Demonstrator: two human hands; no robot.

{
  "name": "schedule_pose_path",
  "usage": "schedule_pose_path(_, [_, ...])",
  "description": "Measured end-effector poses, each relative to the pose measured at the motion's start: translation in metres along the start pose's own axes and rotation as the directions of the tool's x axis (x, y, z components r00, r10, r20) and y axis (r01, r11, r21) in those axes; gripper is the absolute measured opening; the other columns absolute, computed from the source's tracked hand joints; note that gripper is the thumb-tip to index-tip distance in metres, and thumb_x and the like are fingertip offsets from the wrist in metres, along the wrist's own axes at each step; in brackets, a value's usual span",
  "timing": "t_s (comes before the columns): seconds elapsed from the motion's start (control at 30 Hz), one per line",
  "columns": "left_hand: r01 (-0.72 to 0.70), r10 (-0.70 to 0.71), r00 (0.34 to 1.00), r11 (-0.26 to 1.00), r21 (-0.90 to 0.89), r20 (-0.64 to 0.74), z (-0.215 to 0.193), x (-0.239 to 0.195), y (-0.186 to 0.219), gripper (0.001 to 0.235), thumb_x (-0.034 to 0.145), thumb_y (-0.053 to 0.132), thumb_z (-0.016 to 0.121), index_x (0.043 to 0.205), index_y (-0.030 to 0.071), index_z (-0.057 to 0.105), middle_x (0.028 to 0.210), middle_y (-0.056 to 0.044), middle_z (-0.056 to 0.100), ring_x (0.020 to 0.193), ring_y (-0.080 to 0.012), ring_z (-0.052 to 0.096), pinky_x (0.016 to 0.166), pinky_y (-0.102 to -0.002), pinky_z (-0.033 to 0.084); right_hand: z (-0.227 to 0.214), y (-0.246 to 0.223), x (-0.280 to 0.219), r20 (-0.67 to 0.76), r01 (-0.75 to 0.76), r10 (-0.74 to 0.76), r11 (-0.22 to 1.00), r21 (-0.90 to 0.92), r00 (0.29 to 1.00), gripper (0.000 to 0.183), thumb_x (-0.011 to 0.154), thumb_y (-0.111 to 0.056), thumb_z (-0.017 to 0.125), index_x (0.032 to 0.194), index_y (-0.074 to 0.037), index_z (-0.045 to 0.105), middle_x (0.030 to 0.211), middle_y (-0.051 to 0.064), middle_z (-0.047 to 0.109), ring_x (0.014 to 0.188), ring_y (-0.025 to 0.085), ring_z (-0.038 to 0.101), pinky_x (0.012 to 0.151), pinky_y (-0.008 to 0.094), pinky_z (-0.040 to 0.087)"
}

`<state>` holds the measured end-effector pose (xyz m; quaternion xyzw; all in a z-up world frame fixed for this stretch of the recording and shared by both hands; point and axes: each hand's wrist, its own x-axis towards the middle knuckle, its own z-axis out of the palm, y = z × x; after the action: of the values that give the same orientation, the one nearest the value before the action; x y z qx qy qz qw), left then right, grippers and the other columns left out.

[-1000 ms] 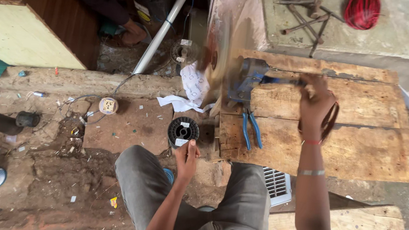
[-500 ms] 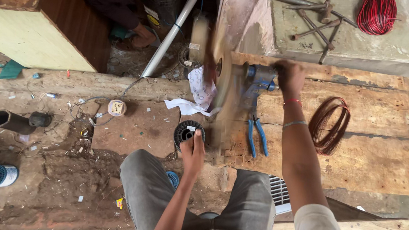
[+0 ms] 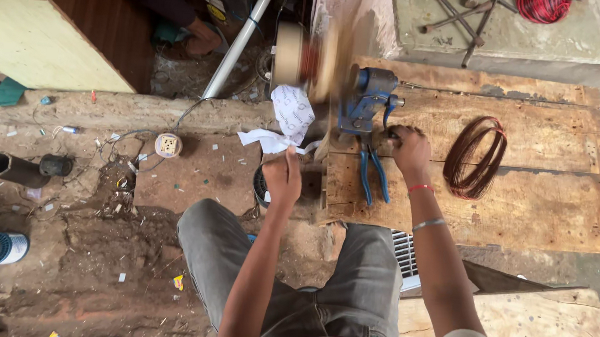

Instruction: The person uses a manual winding machine to wind copper wire onto a spool, periodically stopping to secure the wire by hand.

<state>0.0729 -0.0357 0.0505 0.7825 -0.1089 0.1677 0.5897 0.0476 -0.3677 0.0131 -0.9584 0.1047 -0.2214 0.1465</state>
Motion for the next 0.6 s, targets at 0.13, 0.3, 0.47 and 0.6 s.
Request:
schedule_pose_path(0.13, [-0.134, 0.115, 0.981, 0.984, -0.116, -0.156, -0.017, -0.004, 0.01, 0.051, 0.111, 0.023, 0.053, 0.066, 0.0, 0.043, 0.056, -0.008, 0.032, 0.05, -0.0146, 0.03, 0.051, -0.04, 0.023, -0.003, 0.008, 0.001, -0.065, 0.114, -0.114, 0.993, -0.004, 0.991, 0.028, 0.078, -0.003, 0.074, 0.104, -0.015, 0.075, 0.098, 0.011, 0.072, 0.096, 0.036, 0.068, 0.082, 0.046, 0.057])
schedule_pose_path(0.3, [0.018, -0.026, 0.998, 0.992, -0.128, -0.057, -0.022, 0.017, 0.028, 0.053, 0.11, 0.019, 0.056, 0.063, 0.002, 0.038, 0.053, -0.005, 0.025, 0.05, -0.0132, 0.024, 0.052, -0.039, 0.018, 0.001, -0.007, 0.01, 0.003, -0.036, 0.036, 0.999, 0.025, 0.999, 0.027, 0.086, -0.002, 0.071, 0.107, -0.018, 0.078, 0.1, 0.009, 0.073, 0.093, 0.034, 0.068, 0.074, 0.046, 0.055])
schedule_pose_path(0.47, [-0.049, 0.022, 0.995, 0.955, -0.293, -0.095, -0.009, 0.043, 0.047, 0.06, 0.113, 0.025, 0.051, 0.062, 0.004, 0.029, 0.052, -0.003, 0.024, 0.049, -0.0131, 0.019, 0.053, -0.039, 0.013, -0.03, -0.028, 0.005, -0.04, 0.019, -0.018, 1.0, 0.023, 0.999, 0.028, 0.082, 0.002, 0.07, 0.096, -0.02, 0.08, 0.092, 0.008, 0.074, 0.091, 0.032, 0.068, 0.073, 0.044, 0.055])
schedule_pose_path(0.6, [0.04, -0.094, 0.994, 0.791, -0.611, -0.056, -0.011, 0.042, 0.054, 0.061, 0.113, 0.039, 0.046, 0.06, 0.01, 0.048, 0.058, 0.0, 0.05, 0.048, -0.0106, 0.038, 0.046, -0.03, 0.026, -0.033, -0.034, 0.003, -0.065, 0.04, -0.038, 0.999, 0.036, 0.997, 0.023, 0.083, 0.002, 0.073, 0.096, -0.016, 0.078, 0.096, 0.007, 0.074, 0.091, 0.032, 0.068, 0.077, 0.044, 0.056])
